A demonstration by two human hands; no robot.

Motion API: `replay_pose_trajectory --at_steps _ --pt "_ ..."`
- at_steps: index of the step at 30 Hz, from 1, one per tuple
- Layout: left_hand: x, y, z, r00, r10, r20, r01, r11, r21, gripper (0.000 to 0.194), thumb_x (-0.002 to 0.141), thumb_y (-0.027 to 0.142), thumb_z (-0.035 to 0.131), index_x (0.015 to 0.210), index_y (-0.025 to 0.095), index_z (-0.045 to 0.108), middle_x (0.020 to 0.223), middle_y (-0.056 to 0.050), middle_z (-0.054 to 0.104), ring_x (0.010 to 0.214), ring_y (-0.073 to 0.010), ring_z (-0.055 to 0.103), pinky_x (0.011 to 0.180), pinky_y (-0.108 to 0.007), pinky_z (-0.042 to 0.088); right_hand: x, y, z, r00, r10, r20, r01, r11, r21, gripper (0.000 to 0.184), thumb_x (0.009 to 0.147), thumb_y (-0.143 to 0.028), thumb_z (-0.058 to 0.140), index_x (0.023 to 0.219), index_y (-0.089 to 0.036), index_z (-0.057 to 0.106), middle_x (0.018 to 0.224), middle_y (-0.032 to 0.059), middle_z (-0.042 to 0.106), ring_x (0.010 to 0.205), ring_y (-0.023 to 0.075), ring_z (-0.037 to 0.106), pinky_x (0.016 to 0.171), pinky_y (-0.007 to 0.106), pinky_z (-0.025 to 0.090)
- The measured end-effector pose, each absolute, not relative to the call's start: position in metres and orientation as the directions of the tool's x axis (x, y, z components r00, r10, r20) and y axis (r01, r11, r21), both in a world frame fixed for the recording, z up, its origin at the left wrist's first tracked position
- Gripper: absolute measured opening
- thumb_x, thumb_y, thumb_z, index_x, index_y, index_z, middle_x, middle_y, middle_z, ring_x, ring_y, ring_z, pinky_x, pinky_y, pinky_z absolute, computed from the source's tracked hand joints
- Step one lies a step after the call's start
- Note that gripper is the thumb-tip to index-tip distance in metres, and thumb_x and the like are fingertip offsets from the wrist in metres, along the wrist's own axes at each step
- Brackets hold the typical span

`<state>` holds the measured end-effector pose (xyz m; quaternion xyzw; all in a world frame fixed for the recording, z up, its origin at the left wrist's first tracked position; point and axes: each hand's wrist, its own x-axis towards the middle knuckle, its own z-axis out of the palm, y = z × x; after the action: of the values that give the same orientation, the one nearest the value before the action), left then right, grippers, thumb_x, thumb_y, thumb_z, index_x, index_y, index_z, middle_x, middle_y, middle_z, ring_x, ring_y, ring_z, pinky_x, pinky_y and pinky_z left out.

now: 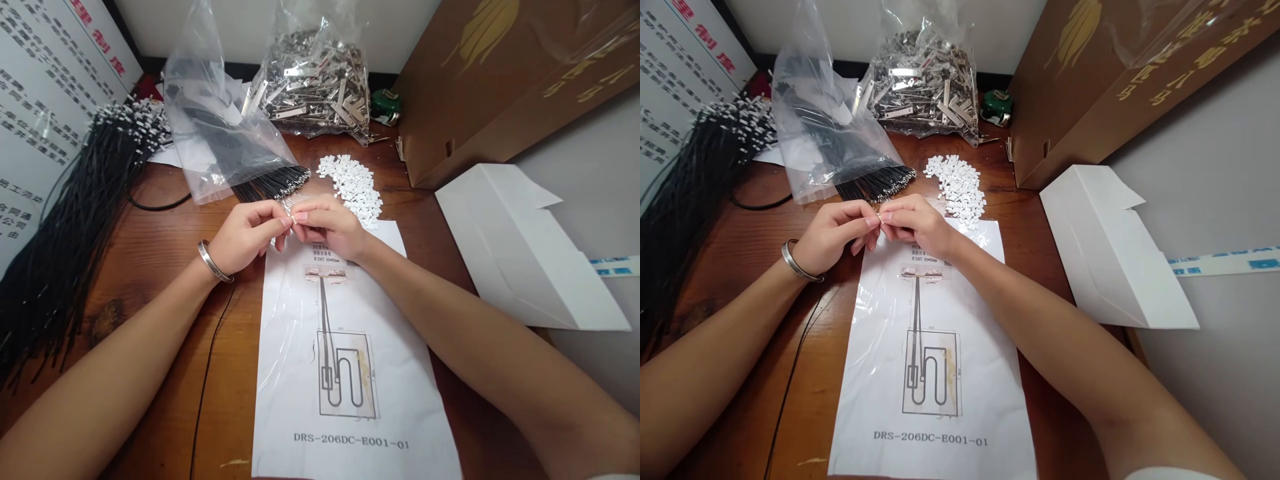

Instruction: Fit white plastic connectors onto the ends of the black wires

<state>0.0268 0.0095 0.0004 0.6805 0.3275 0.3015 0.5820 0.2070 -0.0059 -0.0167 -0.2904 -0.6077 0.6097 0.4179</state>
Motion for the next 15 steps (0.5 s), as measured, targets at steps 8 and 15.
replay_pose_trajectory --at_steps 8,15 --pt "0.0278 0.0097 0.0009 0.594 0.804 0.035 0.090 -0.110 0.990 0.029 0.077 0.040 0.071 0.067 0.016 0.060 0.053 0.001 0.059 0.039 -0.0070 0.040 0.040 -0.022 0.030 0.2055 -0.0018 -0.0256 -0.427 0.894 0.136 -0.267 0.020 -0.964 0.020 0.077 -0.026 0.064 0.062 -0.015 0.060 0.042 -0.0085 0.037 0.040 0.0048 0.025 0.042 0.022 0.017" --pt "0.0274 0.0099 -0.0004 0.595 0.803 0.027 0.109 -0.113 0.988 0.030 0.077 0.041 0.071 0.065 0.016 0.057 0.052 0.001 0.059 0.039 -0.0070 0.040 0.041 -0.022 0.030 0.2045 -0.0018 -0.0258 -0.429 0.892 0.141 -0.316 -0.001 -0.949 0.015 0.076 -0.023 0.066 0.067 -0.015 0.058 0.043 -0.0097 0.039 0.040 0.0039 0.026 0.042 0.020 0.019"
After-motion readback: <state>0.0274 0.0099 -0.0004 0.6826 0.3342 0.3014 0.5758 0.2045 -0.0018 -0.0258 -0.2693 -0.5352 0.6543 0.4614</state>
